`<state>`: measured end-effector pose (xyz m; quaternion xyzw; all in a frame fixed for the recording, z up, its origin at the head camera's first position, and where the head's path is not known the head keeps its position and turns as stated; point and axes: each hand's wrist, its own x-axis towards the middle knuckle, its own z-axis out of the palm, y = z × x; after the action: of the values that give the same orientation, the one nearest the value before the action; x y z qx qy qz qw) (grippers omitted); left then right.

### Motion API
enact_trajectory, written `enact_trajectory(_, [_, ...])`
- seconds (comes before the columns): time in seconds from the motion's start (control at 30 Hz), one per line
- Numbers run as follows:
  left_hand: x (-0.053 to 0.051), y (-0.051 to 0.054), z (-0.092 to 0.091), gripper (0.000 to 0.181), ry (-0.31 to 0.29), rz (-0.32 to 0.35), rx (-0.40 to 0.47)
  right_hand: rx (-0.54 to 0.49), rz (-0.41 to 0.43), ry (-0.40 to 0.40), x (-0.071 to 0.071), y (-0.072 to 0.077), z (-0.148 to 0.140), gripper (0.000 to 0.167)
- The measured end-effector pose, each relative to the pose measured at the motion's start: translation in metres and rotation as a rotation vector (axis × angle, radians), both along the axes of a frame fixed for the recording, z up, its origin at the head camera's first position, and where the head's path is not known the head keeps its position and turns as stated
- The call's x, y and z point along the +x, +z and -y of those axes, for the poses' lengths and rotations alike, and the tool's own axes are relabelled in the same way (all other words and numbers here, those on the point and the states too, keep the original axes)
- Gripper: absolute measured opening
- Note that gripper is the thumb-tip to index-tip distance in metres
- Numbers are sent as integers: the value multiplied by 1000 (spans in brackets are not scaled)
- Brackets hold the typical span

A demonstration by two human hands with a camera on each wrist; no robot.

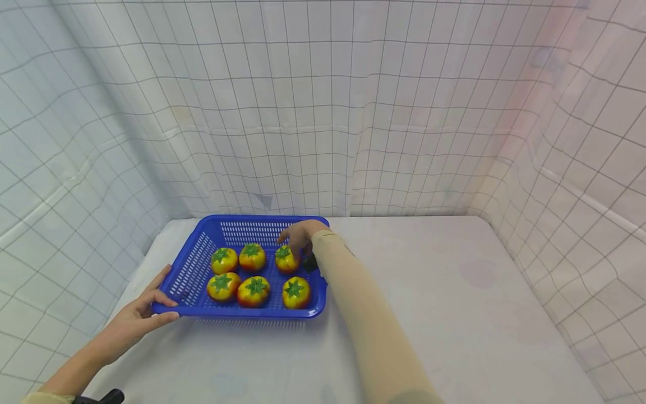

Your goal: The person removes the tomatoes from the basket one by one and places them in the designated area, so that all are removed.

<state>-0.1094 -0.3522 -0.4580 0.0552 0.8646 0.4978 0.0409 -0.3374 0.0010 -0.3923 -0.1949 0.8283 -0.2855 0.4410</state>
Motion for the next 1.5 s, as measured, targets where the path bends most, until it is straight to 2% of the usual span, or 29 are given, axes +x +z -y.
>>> enact_trajectory(0.33, [0,0,0,22,5,4,-15,28,-55,40,1,-4,0,72])
enact_trajectory(0.7, [-2,1,1,23,6,8,-31,30,-53,24,-4,-11,0,73])
enact_trajectory(1.5, [-1,2,0,23,11,12,-51,32,-7,22,-5,-13,-4,67])
